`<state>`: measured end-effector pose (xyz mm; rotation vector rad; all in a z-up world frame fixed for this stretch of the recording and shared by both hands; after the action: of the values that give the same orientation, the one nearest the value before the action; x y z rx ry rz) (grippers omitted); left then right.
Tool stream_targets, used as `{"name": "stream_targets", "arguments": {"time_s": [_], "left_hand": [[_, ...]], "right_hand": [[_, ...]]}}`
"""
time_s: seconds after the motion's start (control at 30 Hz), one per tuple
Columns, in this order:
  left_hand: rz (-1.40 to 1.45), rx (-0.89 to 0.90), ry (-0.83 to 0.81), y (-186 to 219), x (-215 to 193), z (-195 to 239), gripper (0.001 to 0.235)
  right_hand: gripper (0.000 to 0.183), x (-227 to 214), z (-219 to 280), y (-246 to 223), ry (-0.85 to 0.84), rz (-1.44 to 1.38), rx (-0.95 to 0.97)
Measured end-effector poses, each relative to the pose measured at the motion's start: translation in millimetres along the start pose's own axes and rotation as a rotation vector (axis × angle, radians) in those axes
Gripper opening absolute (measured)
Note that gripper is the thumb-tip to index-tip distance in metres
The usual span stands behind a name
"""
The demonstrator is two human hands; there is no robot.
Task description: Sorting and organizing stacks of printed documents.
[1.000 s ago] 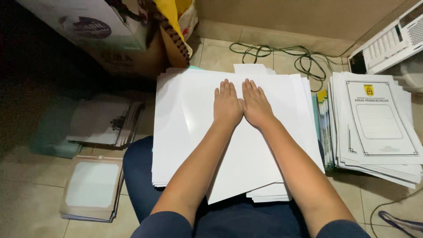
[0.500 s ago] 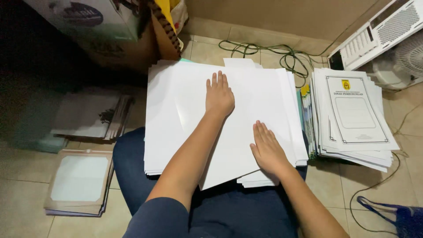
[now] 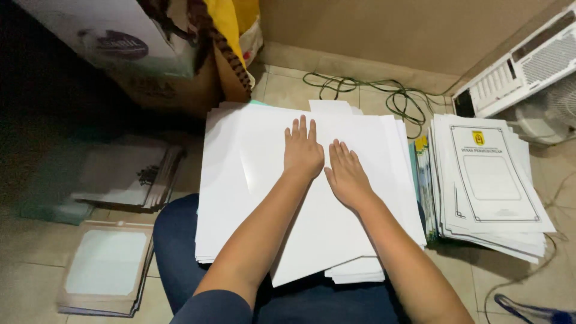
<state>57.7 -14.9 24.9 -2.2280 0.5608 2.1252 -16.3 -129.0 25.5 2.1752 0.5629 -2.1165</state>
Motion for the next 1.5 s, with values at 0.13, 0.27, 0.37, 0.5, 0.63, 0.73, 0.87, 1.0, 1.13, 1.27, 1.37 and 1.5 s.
{"name": "stream_targets", "arguments": {"time_s": [0.13,0.27,0.37,0.5,0.63,0.73,0.87,1.0,1.13,1.27,1.37,1.5], "left_hand": [[-0.010,0.022,-0.084,7,-17,-4,0.068],[-0.050,0.010,-0.110,7,-12,-4,0.065],[-0.075,0.056,-0.082,10,7,20,0.066],[-0.079,0.099,-0.104,8,-6,71,0.066],[0.041,0.170,-0.074,7,-16,82,0.063],[0.003,0.157,-0.033,9,-17,74,0.064],[0.073,0.168,-0.040,7,-11,73,0.068],[0.123,0.172,-0.011,8,-11,71,0.068],[0.047,0.205,-0.094,13,-19,50,0.070],[0.007,0.177,-0.171,14,-20,16,0.072],[0.018,0.185,-0.117,16,-1,-2,0.070],[0.079,0.211,0.186,1,25,-7,0.060]], "right_hand": [[0.067,-15,114,-28,-0.024,-0.026,0.053],[0.070,-9,165,-29,-0.026,-0.005,0.112],[0.072,-2,165,-23,-0.093,-0.011,0.132],[0.074,-4,113,-14,-0.094,0.000,0.184],[0.071,6,11,2,-0.007,0.000,0.174],[0.065,13,-70,17,0.018,0.015,0.092],[0.064,14,-90,19,0.020,0.027,0.079],[0.063,8,-16,6,0.004,-0.014,0.050],[0.065,-16,99,-31,-0.038,-0.006,0.058],[0.067,-19,168,-47,-0.081,-0.028,0.039],[0.068,-20,167,-39,-0.130,-0.065,0.043],[0.067,-10,98,-17,-0.128,-0.061,0.000]]}}
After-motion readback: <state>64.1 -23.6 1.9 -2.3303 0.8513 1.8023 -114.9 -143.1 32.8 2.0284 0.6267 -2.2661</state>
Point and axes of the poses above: each hand's wrist, its own z-axis away from the middle knuckle, its own x-axis out of the palm, y = z × x, the point moved 6 cm from there along -z, towards the middle knuckle, and after that the axes turned 3 degrees about -z, right-handed, at the moved point
